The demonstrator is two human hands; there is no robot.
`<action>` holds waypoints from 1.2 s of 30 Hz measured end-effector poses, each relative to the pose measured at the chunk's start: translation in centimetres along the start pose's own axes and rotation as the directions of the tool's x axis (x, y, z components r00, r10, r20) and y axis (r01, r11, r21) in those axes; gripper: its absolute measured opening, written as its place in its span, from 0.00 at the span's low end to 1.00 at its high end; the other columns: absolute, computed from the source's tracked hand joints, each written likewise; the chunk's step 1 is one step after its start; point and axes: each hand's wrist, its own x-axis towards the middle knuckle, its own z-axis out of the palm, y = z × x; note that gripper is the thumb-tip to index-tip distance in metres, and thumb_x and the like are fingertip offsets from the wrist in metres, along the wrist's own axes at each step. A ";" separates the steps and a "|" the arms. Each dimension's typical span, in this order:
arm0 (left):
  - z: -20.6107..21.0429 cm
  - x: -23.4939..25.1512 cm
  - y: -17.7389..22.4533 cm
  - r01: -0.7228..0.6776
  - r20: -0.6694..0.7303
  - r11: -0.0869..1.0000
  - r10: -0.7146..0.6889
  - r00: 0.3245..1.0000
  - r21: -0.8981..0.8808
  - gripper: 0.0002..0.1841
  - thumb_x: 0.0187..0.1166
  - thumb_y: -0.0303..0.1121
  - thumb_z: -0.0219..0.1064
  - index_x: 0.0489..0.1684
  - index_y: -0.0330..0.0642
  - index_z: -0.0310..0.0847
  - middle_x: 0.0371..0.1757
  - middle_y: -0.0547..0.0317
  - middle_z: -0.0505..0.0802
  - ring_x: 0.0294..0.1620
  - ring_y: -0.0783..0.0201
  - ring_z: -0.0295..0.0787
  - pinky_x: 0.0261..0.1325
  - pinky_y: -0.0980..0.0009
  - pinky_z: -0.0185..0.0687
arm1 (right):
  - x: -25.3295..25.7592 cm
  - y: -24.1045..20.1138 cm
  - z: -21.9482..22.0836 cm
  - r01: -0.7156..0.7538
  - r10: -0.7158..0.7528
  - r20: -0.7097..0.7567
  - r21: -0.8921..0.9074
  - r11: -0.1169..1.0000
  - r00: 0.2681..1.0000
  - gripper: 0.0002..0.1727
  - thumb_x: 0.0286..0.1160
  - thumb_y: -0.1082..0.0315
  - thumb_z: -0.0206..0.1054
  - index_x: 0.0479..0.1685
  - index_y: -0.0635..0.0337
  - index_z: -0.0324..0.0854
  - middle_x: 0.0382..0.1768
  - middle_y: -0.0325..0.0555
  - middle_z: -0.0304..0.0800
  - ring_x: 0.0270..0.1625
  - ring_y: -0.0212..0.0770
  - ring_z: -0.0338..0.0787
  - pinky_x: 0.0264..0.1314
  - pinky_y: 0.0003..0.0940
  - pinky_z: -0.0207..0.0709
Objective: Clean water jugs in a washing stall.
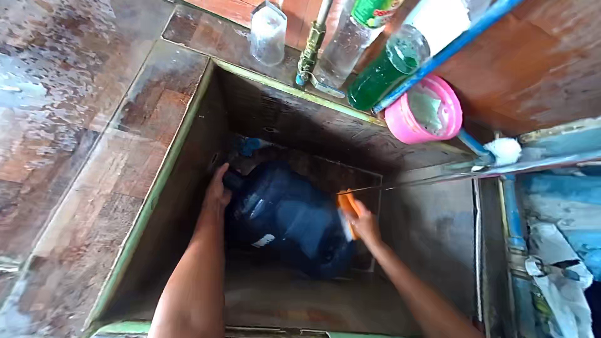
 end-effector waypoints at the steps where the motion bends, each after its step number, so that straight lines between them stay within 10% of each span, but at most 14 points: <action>1: 0.8 0.4 -0.4 0.011 -0.109 1.000 -0.009 0.994 0.025 0.30 0.88 0.50 0.59 0.82 0.38 0.67 0.72 0.44 0.83 0.69 0.55 0.81 0.70 0.54 0.77 | -2.5 -1.1 0.6 0.058 -0.058 0.003 -0.008 0.998 0.998 0.37 0.76 0.55 0.74 0.82 0.66 0.72 0.58 0.68 0.91 0.61 0.65 0.92 0.68 0.63 0.80; 5: 5.5 0.3 0.5 -0.061 -0.016 0.997 0.062 0.998 0.055 0.28 0.79 0.43 0.67 0.74 0.38 0.72 0.58 0.48 0.89 0.56 0.58 0.87 0.59 0.56 0.84 | -1.7 -9.6 2.0 0.569 -0.545 -0.255 0.026 0.822 0.798 0.33 0.63 0.55 0.80 0.65 0.71 0.85 0.39 0.60 0.97 0.39 0.55 0.98 0.43 0.54 0.90; 9: 2.5 -0.4 0.6 -0.131 0.391 0.991 0.113 0.913 0.019 0.15 0.80 0.41 0.52 0.55 0.47 0.77 0.47 0.66 0.91 0.49 0.71 0.88 0.55 0.70 0.85 | 5.2 -5.2 -0.6 0.277 -0.262 -0.124 0.121 0.953 0.957 0.32 0.77 0.57 0.75 0.76 0.64 0.77 0.58 0.66 0.91 0.59 0.62 0.92 0.66 0.63 0.81; 11: 0.8 0.6 0.8 -0.060 0.188 0.997 0.049 0.981 0.054 0.19 0.86 0.47 0.53 0.64 0.46 0.74 0.54 0.61 0.90 0.55 0.68 0.87 0.59 0.67 0.85 | 2.4 -0.8 0.3 0.149 -0.146 -0.034 0.077 0.986 0.989 0.33 0.76 0.59 0.74 0.78 0.68 0.75 0.62 0.66 0.90 0.65 0.59 0.90 0.74 0.57 0.78; 14: 2.0 2.1 0.8 0.093 -0.231 0.988 -0.063 0.971 0.124 0.40 0.81 0.54 0.67 0.86 0.36 0.62 0.79 0.40 0.78 0.77 0.49 0.75 0.77 0.46 0.71 | -5.4 -1.0 3.3 0.416 -0.413 -0.054 0.065 0.907 0.909 0.36 0.62 0.60 0.82 0.68 0.76 0.82 0.49 0.65 0.96 0.51 0.56 0.98 0.57 0.53 0.90; 17: 5.2 2.3 1.0 -0.036 -0.123 0.994 0.049 0.991 0.103 0.32 0.76 0.43 0.72 0.77 0.36 0.70 0.65 0.46 0.86 0.62 0.57 0.84 0.64 0.55 0.81 | -2.9 -7.1 4.1 0.606 -0.588 -0.152 0.115 0.787 0.794 0.33 0.62 0.54 0.79 0.61 0.74 0.86 0.38 0.58 0.97 0.38 0.49 0.98 0.41 0.48 0.91; 23: 2.1 2.2 0.6 -0.041 0.397 0.999 0.037 0.917 0.003 0.12 0.84 0.40 0.50 0.55 0.50 0.75 0.45 0.67 0.91 0.48 0.72 0.88 0.55 0.71 0.86 | 4.6 -4.0 0.0 0.189 -0.181 -0.088 0.094 0.977 0.980 0.31 0.79 0.60 0.73 0.79 0.63 0.74 0.58 0.65 0.90 0.57 0.58 0.92 0.64 0.60 0.83; 28: 1.1 4.8 -0.1 0.139 -0.213 0.986 -0.117 0.970 0.092 0.37 0.83 0.52 0.65 0.86 0.40 0.61 0.77 0.44 0.78 0.72 0.55 0.77 0.73 0.54 0.74 | -8.2 3.1 3.2 0.338 -0.334 -0.063 0.080 0.938 0.941 0.37 0.62 0.59 0.81 0.67 0.81 0.80 0.49 0.65 0.95 0.49 0.49 0.98 0.55 0.44 0.91; 33: 1.1 5.0 -1.3 0.007 -0.075 1.000 -0.006 0.997 0.017 0.22 0.81 0.43 0.63 0.71 0.45 0.72 0.55 0.58 0.87 0.53 0.65 0.86 0.56 0.63 0.84 | 1.6 5.0 0.4 -0.035 0.037 -0.030 0.063 0.997 0.999 0.32 0.79 0.59 0.73 0.76 0.71 0.75 0.63 0.70 0.88 0.68 0.61 0.88 0.76 0.58 0.75; 36: -0.5 5.2 -0.7 -0.016 0.003 0.999 0.016 1.000 -0.037 0.17 0.90 0.46 0.53 0.68 0.49 0.72 0.49 0.65 0.87 0.49 0.71 0.86 0.54 0.70 0.84 | -4.4 5.0 1.2 0.158 -0.156 -0.031 0.079 0.984 0.987 0.36 0.70 0.63 0.77 0.74 0.80 0.74 0.59 0.69 0.91 0.61 0.54 0.94 0.69 0.47 0.85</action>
